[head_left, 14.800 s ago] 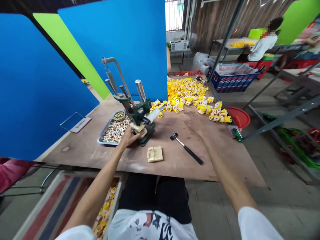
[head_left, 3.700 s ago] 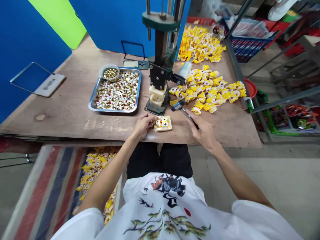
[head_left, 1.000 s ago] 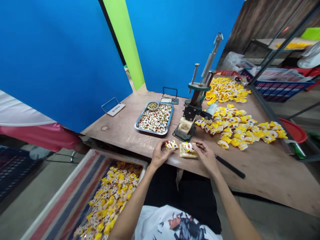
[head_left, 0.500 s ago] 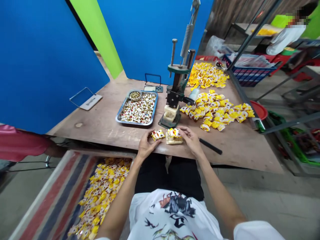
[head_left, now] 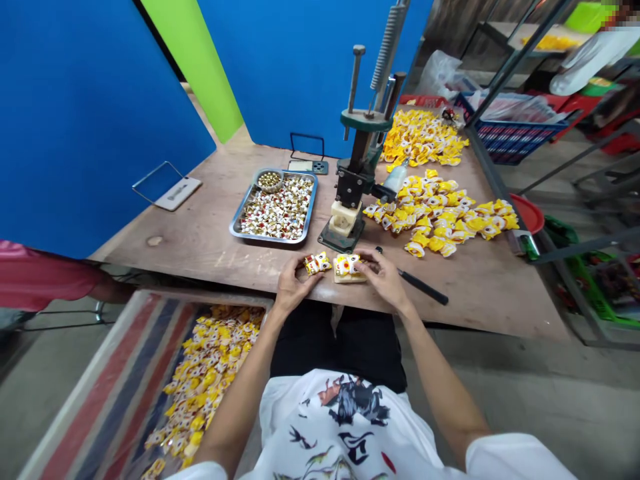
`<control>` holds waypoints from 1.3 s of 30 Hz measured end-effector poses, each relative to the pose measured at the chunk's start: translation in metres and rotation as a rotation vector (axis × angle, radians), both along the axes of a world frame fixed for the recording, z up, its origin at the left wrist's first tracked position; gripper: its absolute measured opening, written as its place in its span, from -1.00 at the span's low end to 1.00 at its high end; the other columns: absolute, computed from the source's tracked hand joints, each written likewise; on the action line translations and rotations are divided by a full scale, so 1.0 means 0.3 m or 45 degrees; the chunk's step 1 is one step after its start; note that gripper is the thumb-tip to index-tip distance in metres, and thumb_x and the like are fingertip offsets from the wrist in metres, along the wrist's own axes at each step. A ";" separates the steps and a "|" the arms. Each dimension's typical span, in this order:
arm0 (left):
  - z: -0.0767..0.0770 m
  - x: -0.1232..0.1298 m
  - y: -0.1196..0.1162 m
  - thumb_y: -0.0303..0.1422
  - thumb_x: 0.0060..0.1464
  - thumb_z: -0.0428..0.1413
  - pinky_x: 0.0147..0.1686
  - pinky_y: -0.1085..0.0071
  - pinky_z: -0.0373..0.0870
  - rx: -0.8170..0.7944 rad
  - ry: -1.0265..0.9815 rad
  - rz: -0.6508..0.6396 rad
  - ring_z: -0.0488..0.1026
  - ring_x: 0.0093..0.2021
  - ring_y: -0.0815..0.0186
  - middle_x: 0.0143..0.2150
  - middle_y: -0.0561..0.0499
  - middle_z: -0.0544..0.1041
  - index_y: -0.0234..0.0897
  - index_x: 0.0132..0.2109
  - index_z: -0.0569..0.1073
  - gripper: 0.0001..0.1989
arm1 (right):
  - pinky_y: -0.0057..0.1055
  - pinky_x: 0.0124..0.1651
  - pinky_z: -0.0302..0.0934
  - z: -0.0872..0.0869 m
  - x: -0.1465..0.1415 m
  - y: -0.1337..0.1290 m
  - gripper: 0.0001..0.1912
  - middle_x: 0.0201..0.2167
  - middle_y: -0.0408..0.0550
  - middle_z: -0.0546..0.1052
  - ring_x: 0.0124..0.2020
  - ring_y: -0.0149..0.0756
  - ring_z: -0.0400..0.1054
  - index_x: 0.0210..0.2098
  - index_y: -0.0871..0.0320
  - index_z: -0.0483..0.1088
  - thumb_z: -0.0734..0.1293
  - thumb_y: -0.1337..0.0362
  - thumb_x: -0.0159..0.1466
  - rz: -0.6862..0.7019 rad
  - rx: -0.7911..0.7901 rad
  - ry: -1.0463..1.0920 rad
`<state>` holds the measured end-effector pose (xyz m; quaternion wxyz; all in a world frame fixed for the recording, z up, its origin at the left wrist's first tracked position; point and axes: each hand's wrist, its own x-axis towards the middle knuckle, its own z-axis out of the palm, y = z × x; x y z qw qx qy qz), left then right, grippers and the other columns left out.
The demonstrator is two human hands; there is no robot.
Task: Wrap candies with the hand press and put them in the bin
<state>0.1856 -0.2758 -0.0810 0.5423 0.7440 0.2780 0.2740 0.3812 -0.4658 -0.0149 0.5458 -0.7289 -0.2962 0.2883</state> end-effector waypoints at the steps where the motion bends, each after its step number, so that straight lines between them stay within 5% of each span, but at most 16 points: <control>1: 0.003 -0.002 -0.002 -0.10 0.12 0.50 0.19 0.01 0.62 -0.021 -0.014 0.009 0.67 0.10 0.02 0.12 -0.16 0.69 -0.18 0.19 0.56 -0.43 | -0.14 0.22 0.52 0.006 0.002 -0.002 -0.48 0.17 0.02 0.67 0.10 -0.06 0.59 0.14 0.01 0.60 0.52 -0.14 0.34 -0.001 0.026 0.024; 8: 0.052 -0.061 0.018 -0.12 0.13 0.51 0.12 0.12 0.67 -0.166 -0.147 0.171 0.70 0.06 0.10 0.13 -0.18 0.68 -0.20 0.21 0.52 -0.39 | -0.05 0.28 0.51 0.005 0.042 -0.047 -0.48 0.19 0.03 0.67 0.12 0.01 0.60 0.15 0.00 0.62 0.52 -0.16 0.35 0.002 -0.033 -0.027; 15: 0.065 -0.248 0.253 -0.06 0.02 0.55 0.11 0.17 0.67 0.039 -0.217 0.706 0.69 0.05 0.13 0.08 -0.16 0.66 -0.24 0.15 0.49 -0.32 | 0.05 0.32 0.47 -0.063 0.063 -0.090 -0.39 0.25 0.06 0.64 0.14 0.04 0.60 0.23 0.00 0.59 0.51 -0.22 0.35 0.003 -0.071 -0.001; 18: 0.046 -0.322 0.312 -0.03 -0.02 0.56 0.12 0.16 0.67 0.046 -0.189 0.749 0.70 0.05 0.12 0.09 -0.17 0.66 -0.25 0.14 0.47 -0.28 | 0.01 0.34 0.46 -0.066 0.045 -0.080 -0.43 0.22 0.06 0.65 0.17 0.02 0.58 0.20 0.00 0.60 0.53 -0.19 0.35 -0.015 -0.019 0.018; 28: 0.033 -0.408 0.185 -0.06 0.05 0.53 0.15 0.20 0.64 0.072 -0.145 0.778 0.65 0.10 0.14 0.10 -0.12 0.60 -0.20 0.18 0.48 -0.33 | -0.08 0.18 0.48 -0.043 0.030 -0.043 -0.48 0.18 0.11 0.63 0.12 -0.01 0.54 0.22 0.04 0.60 0.43 -0.14 0.44 0.041 -0.056 -0.397; 32: -0.055 -0.650 0.122 -0.05 -0.01 0.54 0.08 0.25 0.63 0.070 -0.081 1.006 0.63 0.04 0.19 0.05 -0.09 0.55 -0.19 0.14 0.41 -0.29 | -0.13 0.13 0.51 -0.055 0.035 -0.087 -0.46 0.24 0.15 0.59 0.08 -0.06 0.57 0.25 0.08 0.59 0.45 -0.11 0.44 -0.141 -0.009 -0.494; 36: -0.235 -0.933 0.005 -0.06 -0.14 0.56 -0.05 0.24 0.60 -0.205 0.375 1.207 0.57 -0.05 0.16 -0.01 -0.08 0.52 -0.19 -0.01 0.38 -0.30 | -0.10 0.12 0.52 -0.107 0.040 -0.144 -0.46 0.12 0.18 0.67 0.02 -0.05 0.61 0.19 0.16 0.61 0.45 -0.10 0.44 -0.349 -0.013 -0.503; 39: -0.372 -1.032 -0.097 -0.20 -0.18 0.54 0.00 0.15 0.57 -0.352 0.683 1.169 0.55 -0.03 0.08 0.02 -0.12 0.55 -0.20 -0.04 0.42 -0.38 | -0.06 0.11 0.53 -0.133 0.034 -0.174 -0.45 0.09 0.20 0.69 0.02 -0.02 0.62 0.18 0.19 0.62 0.43 -0.12 0.45 -0.400 -0.067 -0.550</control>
